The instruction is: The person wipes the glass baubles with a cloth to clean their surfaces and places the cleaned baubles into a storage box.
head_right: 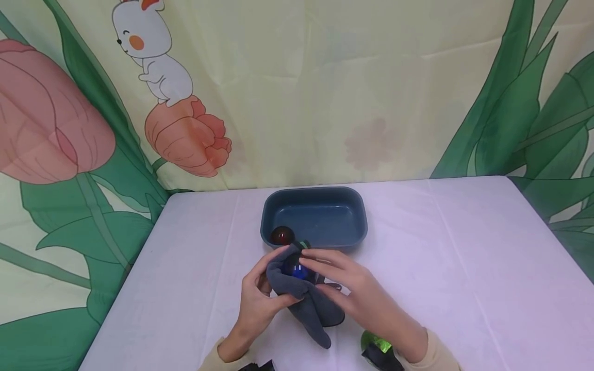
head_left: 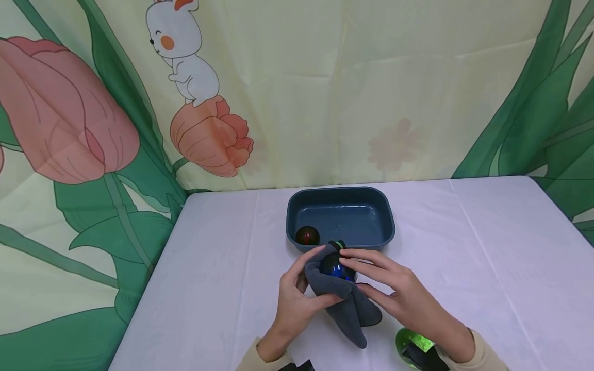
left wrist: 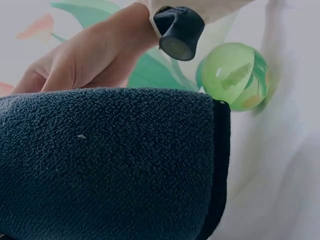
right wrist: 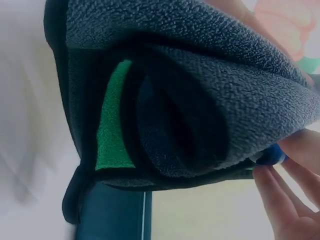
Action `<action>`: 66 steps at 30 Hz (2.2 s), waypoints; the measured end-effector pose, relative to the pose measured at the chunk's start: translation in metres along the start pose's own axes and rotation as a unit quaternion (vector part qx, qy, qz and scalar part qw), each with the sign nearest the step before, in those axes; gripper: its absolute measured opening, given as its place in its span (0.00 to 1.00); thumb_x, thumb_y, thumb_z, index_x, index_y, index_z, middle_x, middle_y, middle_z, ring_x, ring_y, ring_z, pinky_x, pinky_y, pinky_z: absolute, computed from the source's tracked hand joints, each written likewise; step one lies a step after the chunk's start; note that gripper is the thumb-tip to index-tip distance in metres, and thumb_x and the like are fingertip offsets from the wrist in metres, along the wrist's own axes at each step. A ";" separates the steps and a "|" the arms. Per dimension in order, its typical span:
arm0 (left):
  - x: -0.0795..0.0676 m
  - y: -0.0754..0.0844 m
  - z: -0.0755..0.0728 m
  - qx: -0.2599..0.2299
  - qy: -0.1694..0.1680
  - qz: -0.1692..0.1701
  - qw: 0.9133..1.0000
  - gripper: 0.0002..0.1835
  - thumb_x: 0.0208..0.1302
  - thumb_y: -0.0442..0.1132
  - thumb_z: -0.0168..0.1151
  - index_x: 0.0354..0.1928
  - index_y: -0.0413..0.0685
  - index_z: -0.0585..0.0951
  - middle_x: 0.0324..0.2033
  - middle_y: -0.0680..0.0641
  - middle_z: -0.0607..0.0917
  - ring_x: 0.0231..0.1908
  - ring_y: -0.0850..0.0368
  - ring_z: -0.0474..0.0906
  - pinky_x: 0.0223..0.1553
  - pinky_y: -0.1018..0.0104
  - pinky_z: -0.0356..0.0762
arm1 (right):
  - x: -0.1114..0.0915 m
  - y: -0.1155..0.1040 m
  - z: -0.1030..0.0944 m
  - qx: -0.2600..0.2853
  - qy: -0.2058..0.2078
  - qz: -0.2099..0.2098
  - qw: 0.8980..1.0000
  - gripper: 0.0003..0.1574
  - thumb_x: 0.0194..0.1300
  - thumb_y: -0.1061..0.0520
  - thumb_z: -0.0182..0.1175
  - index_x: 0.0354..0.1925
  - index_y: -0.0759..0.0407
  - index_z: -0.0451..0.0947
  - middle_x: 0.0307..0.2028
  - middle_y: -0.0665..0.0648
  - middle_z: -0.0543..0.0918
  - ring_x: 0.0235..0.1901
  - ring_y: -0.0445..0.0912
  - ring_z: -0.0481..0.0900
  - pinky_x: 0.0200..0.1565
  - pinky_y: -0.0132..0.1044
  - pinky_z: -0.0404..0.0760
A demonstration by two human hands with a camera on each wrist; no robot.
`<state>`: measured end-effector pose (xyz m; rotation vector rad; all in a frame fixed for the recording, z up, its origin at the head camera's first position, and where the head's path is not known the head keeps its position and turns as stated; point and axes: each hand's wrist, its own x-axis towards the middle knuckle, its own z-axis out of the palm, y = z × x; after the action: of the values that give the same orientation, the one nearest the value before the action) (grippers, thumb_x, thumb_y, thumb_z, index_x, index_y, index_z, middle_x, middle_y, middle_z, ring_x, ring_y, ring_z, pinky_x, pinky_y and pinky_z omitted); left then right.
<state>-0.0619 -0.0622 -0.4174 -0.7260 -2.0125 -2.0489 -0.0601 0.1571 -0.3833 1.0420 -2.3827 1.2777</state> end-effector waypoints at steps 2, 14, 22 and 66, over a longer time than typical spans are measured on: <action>0.000 0.000 0.000 -0.001 -0.002 0.001 1.000 0.39 0.51 0.26 0.75 0.67 0.42 0.71 0.60 0.37 0.79 0.56 0.51 0.81 0.59 0.60 0.79 | -0.001 0.000 0.000 0.000 0.001 -0.001 1.000 0.29 0.69 0.44 0.57 0.64 0.53 0.76 0.63 0.53 0.76 0.63 0.39 0.73 0.59 0.22 0.73; 0.000 0.000 -0.001 0.011 -0.002 0.010 1.000 0.41 0.48 0.25 0.77 0.67 0.41 0.72 0.59 0.37 0.80 0.55 0.52 0.82 0.58 0.61 0.79 | 0.000 -0.002 0.004 0.079 0.020 0.060 0.995 0.39 0.57 0.71 0.69 0.66 0.54 0.74 0.59 0.53 0.79 0.56 0.39 0.80 0.49 0.31 0.84; 0.001 0.001 -0.002 0.004 0.005 0.001 1.000 0.39 0.48 0.25 0.77 0.65 0.41 0.73 0.57 0.36 0.81 0.53 0.52 0.83 0.57 0.62 0.80 | 0.000 -0.002 0.002 0.037 0.009 0.051 0.998 0.47 0.50 0.73 0.72 0.67 0.52 0.73 0.60 0.52 0.77 0.56 0.40 0.80 0.52 0.27 0.82; 0.001 0.001 -0.003 0.009 -0.001 0.010 1.000 0.39 0.50 0.27 0.76 0.66 0.40 0.72 0.58 0.36 0.80 0.54 0.52 0.82 0.57 0.62 0.79 | -0.001 0.000 0.002 0.007 0.017 -0.008 1.000 0.31 0.70 0.38 0.53 0.62 0.55 0.78 0.62 0.55 0.78 0.63 0.38 0.73 0.58 0.23 0.75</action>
<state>-0.0631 -0.0646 -0.4157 -0.7426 -2.0141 -2.0175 -0.0590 0.1560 -0.3856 1.0316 -2.3392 1.2986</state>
